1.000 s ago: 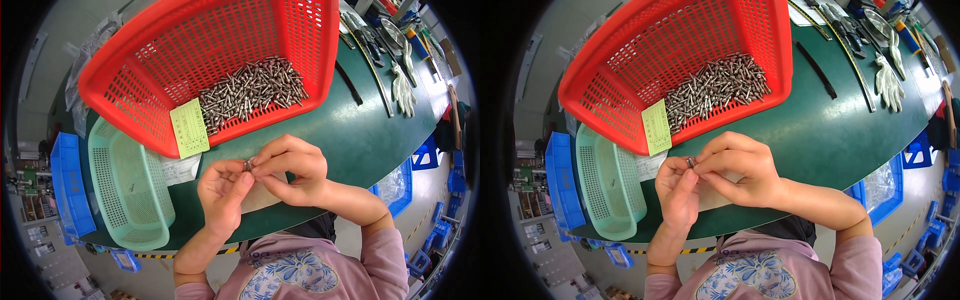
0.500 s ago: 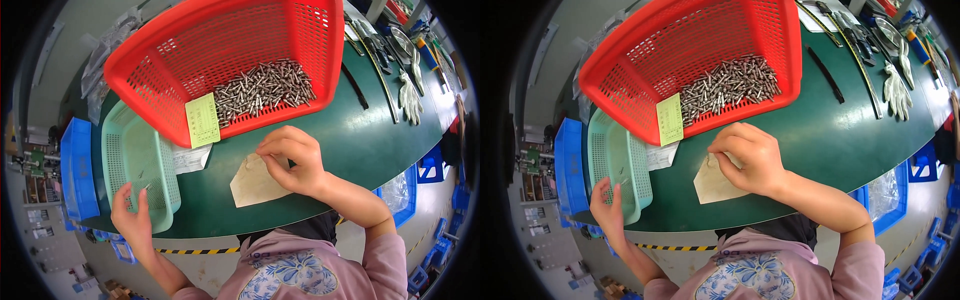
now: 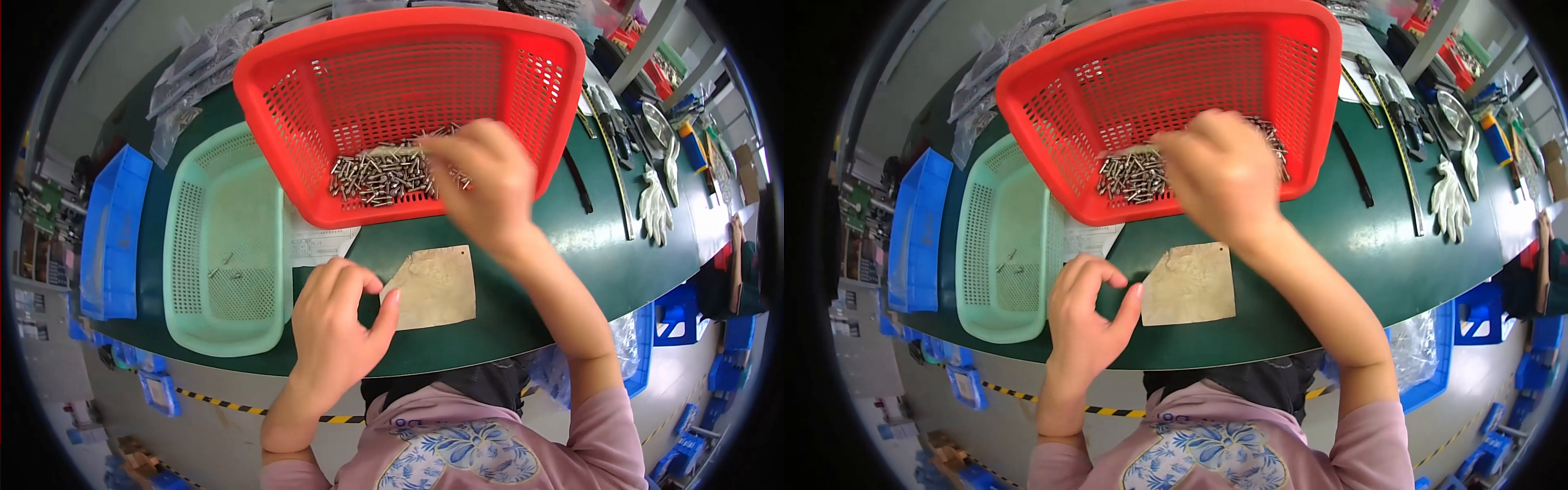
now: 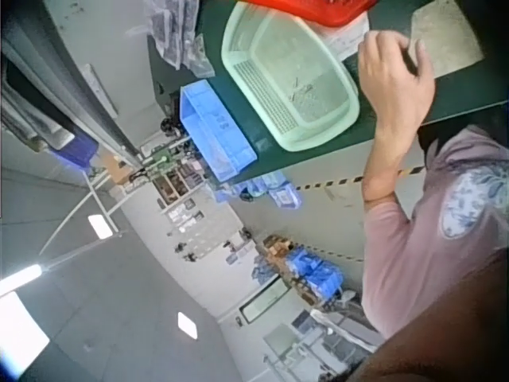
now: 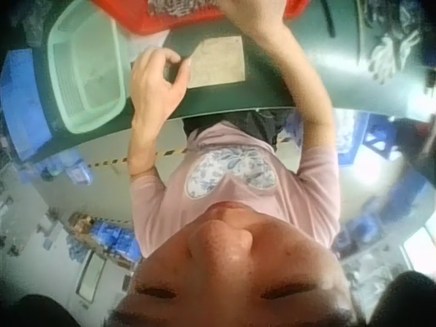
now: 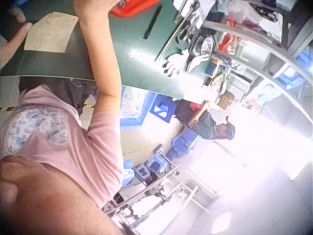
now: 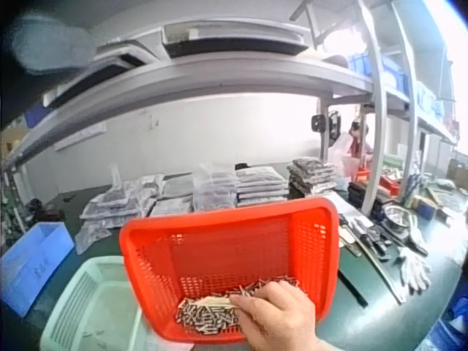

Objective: Inspecting and cleaning small metal hardware components using a craft knife and a pick tool.

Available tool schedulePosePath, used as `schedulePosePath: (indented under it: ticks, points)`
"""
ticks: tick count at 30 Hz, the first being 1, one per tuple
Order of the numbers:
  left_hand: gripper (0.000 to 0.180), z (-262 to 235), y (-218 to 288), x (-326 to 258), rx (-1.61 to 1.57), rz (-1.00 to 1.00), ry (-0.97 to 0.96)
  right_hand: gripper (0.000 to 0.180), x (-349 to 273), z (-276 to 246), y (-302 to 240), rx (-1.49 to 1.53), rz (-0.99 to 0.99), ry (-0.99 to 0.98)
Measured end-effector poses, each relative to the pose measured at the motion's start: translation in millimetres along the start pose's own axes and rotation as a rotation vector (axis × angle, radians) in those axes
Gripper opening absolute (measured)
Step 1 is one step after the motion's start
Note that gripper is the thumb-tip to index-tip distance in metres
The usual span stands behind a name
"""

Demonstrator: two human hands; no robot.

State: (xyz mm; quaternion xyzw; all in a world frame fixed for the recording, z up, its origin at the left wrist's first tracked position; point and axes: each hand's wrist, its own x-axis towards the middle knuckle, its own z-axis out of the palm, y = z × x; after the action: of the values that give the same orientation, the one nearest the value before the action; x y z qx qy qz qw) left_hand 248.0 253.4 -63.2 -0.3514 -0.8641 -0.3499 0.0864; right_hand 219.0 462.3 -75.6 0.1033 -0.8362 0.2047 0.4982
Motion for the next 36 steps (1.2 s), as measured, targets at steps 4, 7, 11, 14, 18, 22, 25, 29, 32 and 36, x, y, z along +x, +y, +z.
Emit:
schedulePosePath:
  ticks: [4,7,11,14,18,22,25,29,32,36]
  points:
    - [0.016,20.2,-19.5,15.4,0.124,-0.027,0.027,0.016,9.9,-34.9,14.0,-0.153,0.034,0.153]
    - [0.017,31.6,-21.9,35.2,0.221,-0.071,0.004,0.012,15.7,-18.7,26.6,-0.328,-0.086,0.185]
    - [0.02,48.2,-35.8,59.1,0.398,-0.112,0.036,0.014,-1.4,48.0,23.1,-0.176,0.288,-0.195]
    - [0.021,54.5,-42.5,65.5,0.408,-0.126,0.042,0.021,5.1,60.9,27.1,-0.084,0.257,-0.38]
    - [0.02,55.6,-48.2,68.6,0.335,-0.081,0.048,0.019,15.6,48.4,41.3,-0.004,0.237,-0.586]
    - [0.012,59.4,-56.1,64.1,0.211,0.015,0.133,0.016,6.9,31.1,40.7,0.013,0.25,-0.639]
    - [0.014,52.0,-53.6,58.1,0.154,0.017,0.097,0.014,-10.7,16.6,31.9,0.046,0.24,-0.619]
    - [0.009,54.6,-54.3,60.8,0.228,0.052,0.091,0.011,-14.9,21.8,15.6,0.104,0.125,-0.573]
    - [0.009,54.1,-53.8,61.6,0.223,0.057,0.058,0.011,-23.3,31.3,13.3,0.094,0.059,-0.559]
    - [0.008,53.8,-54.3,63.7,0.253,0.079,0.059,0.009,-23.2,35.6,15.7,0.032,-0.012,-0.577]
